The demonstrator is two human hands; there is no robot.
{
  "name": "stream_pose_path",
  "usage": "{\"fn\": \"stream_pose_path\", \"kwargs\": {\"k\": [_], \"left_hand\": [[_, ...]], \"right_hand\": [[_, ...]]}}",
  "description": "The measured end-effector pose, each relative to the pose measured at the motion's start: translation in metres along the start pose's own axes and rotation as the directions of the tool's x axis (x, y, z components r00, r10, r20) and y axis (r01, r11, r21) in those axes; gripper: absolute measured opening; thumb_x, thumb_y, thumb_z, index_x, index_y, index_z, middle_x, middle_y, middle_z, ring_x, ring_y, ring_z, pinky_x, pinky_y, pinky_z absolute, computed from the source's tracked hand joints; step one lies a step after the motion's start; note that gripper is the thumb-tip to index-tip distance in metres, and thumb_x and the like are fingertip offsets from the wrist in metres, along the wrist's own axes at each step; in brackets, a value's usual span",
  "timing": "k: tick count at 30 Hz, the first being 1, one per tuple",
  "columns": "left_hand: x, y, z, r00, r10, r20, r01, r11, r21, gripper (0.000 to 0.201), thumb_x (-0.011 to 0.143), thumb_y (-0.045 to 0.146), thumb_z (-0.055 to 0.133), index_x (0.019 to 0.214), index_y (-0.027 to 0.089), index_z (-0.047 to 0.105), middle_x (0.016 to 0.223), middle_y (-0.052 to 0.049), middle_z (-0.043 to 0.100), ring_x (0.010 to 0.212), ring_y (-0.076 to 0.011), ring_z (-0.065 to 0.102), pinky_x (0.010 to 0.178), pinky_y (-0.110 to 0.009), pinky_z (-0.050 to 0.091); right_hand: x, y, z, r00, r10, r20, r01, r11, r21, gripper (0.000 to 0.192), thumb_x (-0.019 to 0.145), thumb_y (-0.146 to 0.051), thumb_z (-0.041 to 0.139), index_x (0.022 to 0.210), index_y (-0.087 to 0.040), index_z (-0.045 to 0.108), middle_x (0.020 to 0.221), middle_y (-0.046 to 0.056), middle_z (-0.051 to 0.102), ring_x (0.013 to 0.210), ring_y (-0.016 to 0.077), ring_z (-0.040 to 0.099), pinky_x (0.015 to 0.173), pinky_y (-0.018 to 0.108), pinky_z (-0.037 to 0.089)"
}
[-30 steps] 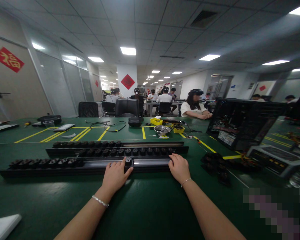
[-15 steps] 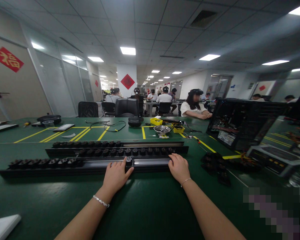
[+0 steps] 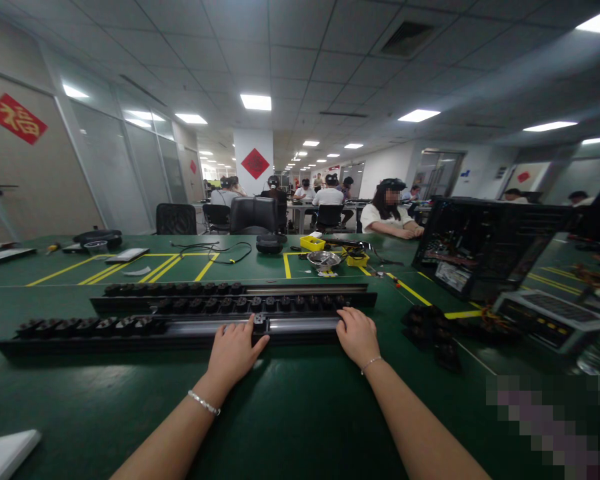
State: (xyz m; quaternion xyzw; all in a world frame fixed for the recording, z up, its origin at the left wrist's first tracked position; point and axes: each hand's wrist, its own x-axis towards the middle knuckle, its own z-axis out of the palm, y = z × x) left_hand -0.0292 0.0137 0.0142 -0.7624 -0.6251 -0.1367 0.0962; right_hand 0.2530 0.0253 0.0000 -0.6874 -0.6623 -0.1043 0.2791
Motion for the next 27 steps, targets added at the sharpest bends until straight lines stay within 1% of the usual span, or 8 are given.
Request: {"fn": "stream_pose_path", "kwargs": {"k": [10,15,17,20,23,27], "left_hand": [[0.000,0.004,-0.002,1.000,0.009,0.016,-0.009,1.000,-0.004,0.070,0.083,0.060,0.019,0.132,0.015,0.040,0.105,-0.012,0.064,0.101,-0.0254,0.053,0.095,-0.042,0.028],[0.001,0.006,-0.002,0.999,-0.003,0.033,0.003,1.000,0.005,0.068,0.083,0.059,0.020,0.132,0.015,0.039,0.107,-0.013,0.064,0.103,-0.0257,0.052,0.095,-0.044,0.028],[0.000,0.007,-0.001,1.000,-0.005,0.017,0.005,1.000,0.012,0.068,0.083,0.059,0.020,0.133,0.016,0.039,0.107,-0.013,0.064,0.103,-0.0257,0.052,0.096,-0.044,0.027],[0.000,0.009,0.002,1.000,-0.006,0.009,0.006,1.000,0.020,0.066,0.084,0.058,0.021,0.133,0.017,0.038,0.108,-0.013,0.064,0.104,-0.0260,0.052,0.097,-0.047,0.025],[0.000,0.011,0.003,1.000,-0.005,0.006,0.004,1.000,0.020,0.066,0.083,0.058,0.023,0.133,0.017,0.037,0.107,-0.013,0.064,0.103,-0.0270,0.052,0.098,-0.054,0.021],[0.000,0.013,0.005,1.000,-0.006,-0.001,0.006,1.000,0.010,0.066,0.083,0.058,0.025,0.134,0.017,0.037,0.107,-0.014,0.064,0.103,-0.0279,0.052,0.098,-0.058,0.018]], "right_hand": [[0.001,-0.004,-0.004,0.999,0.031,0.041,-0.031,1.000,-0.002,0.037,0.082,-0.024,0.037,0.109,-0.020,0.061,0.119,0.007,0.057,0.114,0.0205,0.045,0.095,0.038,0.030],[0.001,-0.014,-0.004,0.998,0.051,0.044,-0.051,0.999,0.006,0.035,0.082,-0.026,0.039,0.108,-0.021,0.061,0.119,0.007,0.057,0.114,0.0206,0.045,0.094,0.038,0.030],[0.001,-0.021,-0.004,0.999,0.018,0.046,-0.019,0.999,0.027,0.034,0.083,-0.027,0.038,0.107,-0.021,0.061,0.118,0.006,0.057,0.114,0.0197,0.045,0.095,0.038,0.030],[-0.001,-0.036,-0.004,0.993,-0.095,0.068,0.090,0.993,0.078,0.034,0.084,-0.027,0.038,0.108,-0.021,0.060,0.117,0.005,0.058,0.113,0.0179,0.045,0.095,0.035,0.030],[-0.004,-0.051,-0.005,0.965,-0.239,0.109,0.223,0.965,0.142,0.034,0.085,-0.027,0.038,0.111,-0.021,0.059,0.117,0.005,0.058,0.111,0.0172,0.046,0.094,0.032,0.031],[-0.010,-0.069,-0.006,0.932,-0.334,0.139,0.309,0.935,0.175,0.034,0.084,-0.026,0.040,0.113,-0.020,0.057,0.117,0.005,0.058,0.112,0.0171,0.044,0.097,0.030,0.030]]}}
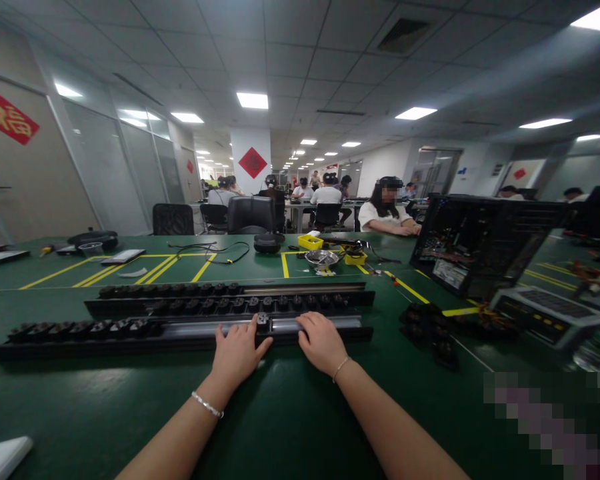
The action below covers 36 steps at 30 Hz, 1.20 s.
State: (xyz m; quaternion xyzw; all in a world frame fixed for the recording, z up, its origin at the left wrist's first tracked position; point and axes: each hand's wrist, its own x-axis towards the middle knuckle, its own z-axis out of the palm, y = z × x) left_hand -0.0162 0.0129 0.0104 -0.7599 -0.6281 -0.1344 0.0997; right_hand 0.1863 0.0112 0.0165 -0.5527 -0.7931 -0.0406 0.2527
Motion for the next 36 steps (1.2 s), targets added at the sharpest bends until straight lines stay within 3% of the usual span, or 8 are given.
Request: {"fn": "stream_pose_path", "kwargs": {"k": [6,10,17,36], "left_hand": [[-0.001,0.002,0.000,1.000,0.001,0.003,-0.001,1.000,0.007,0.066,0.083,0.057,0.027,0.135,0.017,0.035,0.106,-0.014,0.063,0.102,-0.0280,0.052,0.098,-0.060,0.017],[-0.001,0.003,0.000,1.000,-0.009,0.021,0.008,1.000,0.026,0.064,0.082,0.056,0.030,0.136,0.020,0.033,0.108,-0.014,0.062,0.103,-0.0282,0.051,0.098,-0.061,0.016],[-0.001,0.004,0.002,1.000,0.010,0.000,-0.010,0.999,0.037,0.063,0.081,0.056,0.035,0.136,0.026,0.033,0.103,-0.012,0.063,0.100,-0.0292,0.052,0.097,-0.063,0.015],[-0.002,0.003,0.004,1.000,0.012,-0.004,-0.012,0.999,0.036,0.061,0.081,0.055,0.037,0.135,0.027,0.033,0.105,-0.011,0.062,0.101,-0.0293,0.051,0.097,-0.064,0.013]], "right_hand": [[0.000,-0.026,0.003,0.987,-0.110,0.120,0.105,0.993,0.046,0.039,0.081,-0.025,0.044,0.119,-0.026,0.051,0.115,0.003,0.059,0.108,0.0166,0.048,0.093,0.032,0.029],[0.003,-0.036,0.003,0.979,-0.106,0.174,0.103,0.994,0.026,0.044,0.081,-0.026,0.043,0.125,-0.031,0.045,0.115,0.001,0.060,0.107,0.0166,0.048,0.092,0.034,0.027],[0.003,-0.041,0.006,0.982,-0.074,0.172,0.072,0.997,0.014,0.042,0.079,-0.027,0.045,0.120,-0.036,0.046,0.112,-0.001,0.060,0.105,0.0185,0.048,0.099,0.044,0.015],[0.004,-0.039,0.012,0.986,-0.084,0.144,0.085,0.996,0.001,0.037,0.078,-0.024,0.045,0.115,-0.028,0.049,0.110,0.002,0.061,0.103,0.0181,0.050,0.094,0.036,0.022]]}}
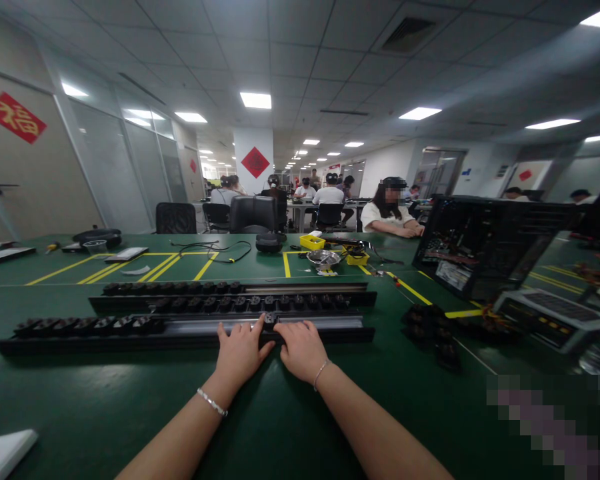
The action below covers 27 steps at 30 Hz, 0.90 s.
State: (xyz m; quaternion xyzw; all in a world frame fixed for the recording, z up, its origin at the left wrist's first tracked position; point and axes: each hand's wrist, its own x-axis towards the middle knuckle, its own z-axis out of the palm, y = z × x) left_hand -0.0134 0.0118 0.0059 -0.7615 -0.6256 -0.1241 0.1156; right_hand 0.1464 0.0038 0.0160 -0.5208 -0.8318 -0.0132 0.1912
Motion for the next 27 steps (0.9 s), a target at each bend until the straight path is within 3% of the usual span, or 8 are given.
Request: {"fn": "stream_pose_path", "kwargs": {"k": [27], "left_hand": [[-0.0009,-0.0031,0.0048,0.997,0.026,-0.075,-0.024,1.000,0.017,0.057,0.082,0.053,0.035,0.133,0.029,0.036,0.100,-0.009,0.062,0.096,-0.0275,0.053,0.095,-0.064,0.017]], "right_hand": [[-0.0018,0.0056,0.0002,0.998,-0.042,-0.039,0.042,0.999,0.021,0.038,0.076,-0.021,0.046,0.114,-0.024,0.051,0.108,0.003,0.061,0.105,0.0165,0.047,0.092,0.031,0.026]]}}
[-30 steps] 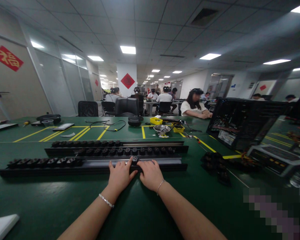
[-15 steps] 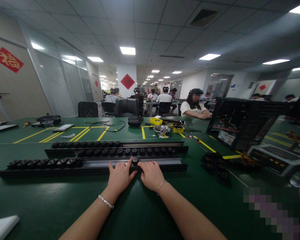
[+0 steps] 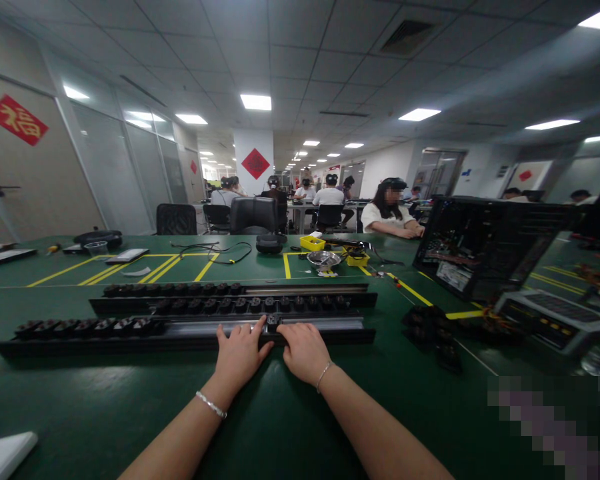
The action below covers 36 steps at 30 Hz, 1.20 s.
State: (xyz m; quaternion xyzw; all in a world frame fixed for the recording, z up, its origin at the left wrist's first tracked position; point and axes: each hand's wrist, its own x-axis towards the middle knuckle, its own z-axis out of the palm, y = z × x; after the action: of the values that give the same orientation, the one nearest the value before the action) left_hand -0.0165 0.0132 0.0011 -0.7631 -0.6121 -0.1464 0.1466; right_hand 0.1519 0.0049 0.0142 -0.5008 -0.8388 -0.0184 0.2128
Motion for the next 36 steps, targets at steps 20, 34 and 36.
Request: {"fn": "stream_pose_path", "kwargs": {"k": [20,34,36], "left_hand": [[-0.0002,0.0015,-0.0034,1.000,-0.018,0.026,0.019,1.000,-0.005,0.058,0.081,0.054,0.037,0.134,0.030,0.034,0.104,-0.009,0.062,0.100,-0.0271,0.053,0.097,-0.064,0.015],[-0.0003,0.0012,-0.0050,0.999,-0.019,0.030,0.019,1.000,-0.011,0.057,0.082,0.053,0.036,0.134,0.030,0.035,0.103,-0.009,0.063,0.099,-0.0269,0.053,0.097,-0.063,0.016],[-0.0001,0.0015,-0.0057,0.999,-0.024,0.036,0.024,1.000,-0.013,0.057,0.082,0.053,0.036,0.134,0.030,0.035,0.103,-0.009,0.063,0.100,-0.0268,0.052,0.097,-0.063,0.015]], "right_hand": [[-0.0015,0.0031,-0.0036,1.000,0.014,0.013,-0.013,1.000,-0.029,0.039,0.076,-0.021,0.046,0.115,-0.024,0.052,0.110,0.004,0.061,0.112,0.0185,0.043,0.096,0.033,0.026],[-0.0046,0.0080,-0.0054,0.999,0.052,0.014,-0.052,0.998,-0.029,0.039,0.076,-0.020,0.046,0.115,-0.024,0.053,0.110,0.004,0.060,0.115,0.0193,0.040,0.096,0.033,0.026],[-0.0052,0.0086,-0.0065,0.998,0.056,0.017,-0.055,0.998,-0.031,0.039,0.077,-0.021,0.046,0.115,-0.025,0.053,0.111,0.004,0.060,0.116,0.0192,0.039,0.096,0.033,0.026]]}}
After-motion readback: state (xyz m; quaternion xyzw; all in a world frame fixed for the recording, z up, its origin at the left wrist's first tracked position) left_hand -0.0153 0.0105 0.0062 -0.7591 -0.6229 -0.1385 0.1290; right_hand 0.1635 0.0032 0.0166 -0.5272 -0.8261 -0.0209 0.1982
